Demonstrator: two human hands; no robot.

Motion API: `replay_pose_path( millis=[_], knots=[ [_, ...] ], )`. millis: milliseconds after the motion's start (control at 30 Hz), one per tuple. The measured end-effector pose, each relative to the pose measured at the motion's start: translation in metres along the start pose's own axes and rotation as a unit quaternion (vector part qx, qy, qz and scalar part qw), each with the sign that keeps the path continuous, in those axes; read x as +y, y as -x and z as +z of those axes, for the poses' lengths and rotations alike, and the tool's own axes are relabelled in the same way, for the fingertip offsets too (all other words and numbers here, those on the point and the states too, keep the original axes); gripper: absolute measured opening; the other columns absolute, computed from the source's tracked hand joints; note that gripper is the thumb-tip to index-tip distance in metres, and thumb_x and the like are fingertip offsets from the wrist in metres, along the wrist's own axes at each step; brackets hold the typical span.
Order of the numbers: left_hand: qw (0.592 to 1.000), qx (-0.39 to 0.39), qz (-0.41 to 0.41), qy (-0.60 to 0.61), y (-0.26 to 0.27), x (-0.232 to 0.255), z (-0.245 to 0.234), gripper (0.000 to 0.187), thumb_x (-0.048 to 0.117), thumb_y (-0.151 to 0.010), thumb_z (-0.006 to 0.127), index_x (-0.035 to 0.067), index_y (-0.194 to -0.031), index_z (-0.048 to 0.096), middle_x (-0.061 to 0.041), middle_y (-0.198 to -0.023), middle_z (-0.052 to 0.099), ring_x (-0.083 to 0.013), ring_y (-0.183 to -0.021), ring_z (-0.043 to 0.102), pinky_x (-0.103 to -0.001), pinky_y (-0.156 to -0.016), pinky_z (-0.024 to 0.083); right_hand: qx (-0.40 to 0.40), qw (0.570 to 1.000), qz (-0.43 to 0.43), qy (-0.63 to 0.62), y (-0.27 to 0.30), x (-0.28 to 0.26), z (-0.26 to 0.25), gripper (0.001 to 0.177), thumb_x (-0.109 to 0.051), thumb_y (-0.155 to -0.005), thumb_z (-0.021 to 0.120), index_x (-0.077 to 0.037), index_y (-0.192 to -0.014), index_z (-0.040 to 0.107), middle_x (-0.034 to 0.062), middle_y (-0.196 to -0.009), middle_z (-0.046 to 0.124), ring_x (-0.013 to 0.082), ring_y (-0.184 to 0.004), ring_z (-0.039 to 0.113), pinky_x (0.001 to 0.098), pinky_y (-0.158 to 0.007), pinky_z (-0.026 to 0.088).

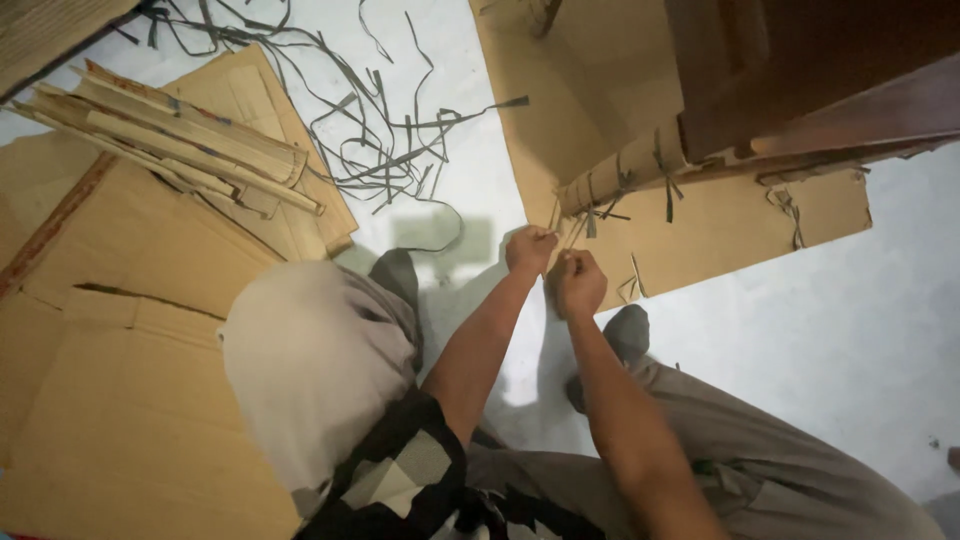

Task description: Tying protective plastic strips around cardboard on wooden furniture legs.

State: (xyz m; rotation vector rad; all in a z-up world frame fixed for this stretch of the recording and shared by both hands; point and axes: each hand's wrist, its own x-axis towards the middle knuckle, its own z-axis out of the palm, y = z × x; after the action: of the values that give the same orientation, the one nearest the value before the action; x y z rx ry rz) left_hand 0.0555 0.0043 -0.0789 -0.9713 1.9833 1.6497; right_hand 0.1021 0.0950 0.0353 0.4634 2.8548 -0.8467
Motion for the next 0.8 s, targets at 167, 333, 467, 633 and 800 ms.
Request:
replay_pose_path(
  millis=[167, 333, 467, 633, 800],
  knots=[
    [1.0, -0.016, -0.012, 0.016, -0.006, -0.014, 0.013, 0.015, 0.035, -0.08, 0.075, 0.027, -0.093, 0.077, -0.002, -0.077, 0.076, -0.0257, -0.081, 0.075, -0.036, -0.075, 0.059, -0.013, 0.995, -0.083, 0.058, 0.005, 0.001, -0.004, 0.008, -0.021, -0.099, 0.061, -0.019, -0.098, 0.069, 0.0124, -0.091, 0.073, 0.0407, -0.09, 0.071, 0.0527, -0.08, 0.056],
    [0.995, -0.029, 0.003, 0.1, -0.005, -0.019, 0.022, 0.014, 0.028, -0.076, 0.078, 0.023, -0.089, 0.078, -0.006, -0.079, 0.074, -0.0239, -0.08, 0.073, -0.034, -0.07, 0.056, -0.056, 0.992, -0.091, 0.066, 0.008, 0.002, -0.007, 0.011, -0.027, -0.099, 0.058, -0.022, -0.099, 0.069, 0.0092, -0.094, 0.073, 0.0387, -0.092, 0.071, 0.053, -0.082, 0.056],
    [0.995, -0.034, -0.011, 0.094, -0.014, -0.027, 0.029, 0.024, 0.028, -0.072, 0.081, 0.02, -0.094, 0.078, -0.009, -0.085, 0.075, -0.0247, -0.082, 0.073, -0.036, -0.073, 0.057, -0.063, 0.987, -0.126, 0.073, 0.008, 0.01, 0.002, 0.006, -0.023, -0.097, 0.062, -0.023, -0.096, 0.068, 0.0069, -0.092, 0.073, 0.0347, -0.091, 0.072, 0.0501, -0.081, 0.057],
    [0.998, -0.027, 0.001, 0.058, 0.003, -0.014, 0.007, 0.03, 0.03, -0.071, 0.082, 0.02, -0.1, 0.08, -0.014, -0.094, 0.077, -0.0321, -0.096, 0.075, -0.04, -0.082, 0.058, -0.062, 0.982, -0.172, 0.052, 0.006, 0.01, 0.001, 0.008, -0.026, -0.096, 0.062, -0.022, -0.092, 0.068, 0.0085, -0.087, 0.072, 0.0363, -0.086, 0.072, 0.0493, -0.077, 0.058],
    [0.999, -0.012, 0.006, 0.037, 0.005, -0.008, -0.003, 0.016, 0.02, -0.079, 0.08, 0.019, -0.095, 0.081, -0.011, -0.08, 0.076, -0.0278, -0.072, 0.075, -0.035, -0.064, 0.057, 0.068, 0.99, -0.121, 0.005, -0.001, 0.001, -0.011, 0.014, -0.026, -0.093, 0.06, -0.016, -0.093, 0.07, 0.0153, -0.085, 0.068, 0.039, -0.083, 0.071, 0.0513, -0.075, 0.056]
  ],
)
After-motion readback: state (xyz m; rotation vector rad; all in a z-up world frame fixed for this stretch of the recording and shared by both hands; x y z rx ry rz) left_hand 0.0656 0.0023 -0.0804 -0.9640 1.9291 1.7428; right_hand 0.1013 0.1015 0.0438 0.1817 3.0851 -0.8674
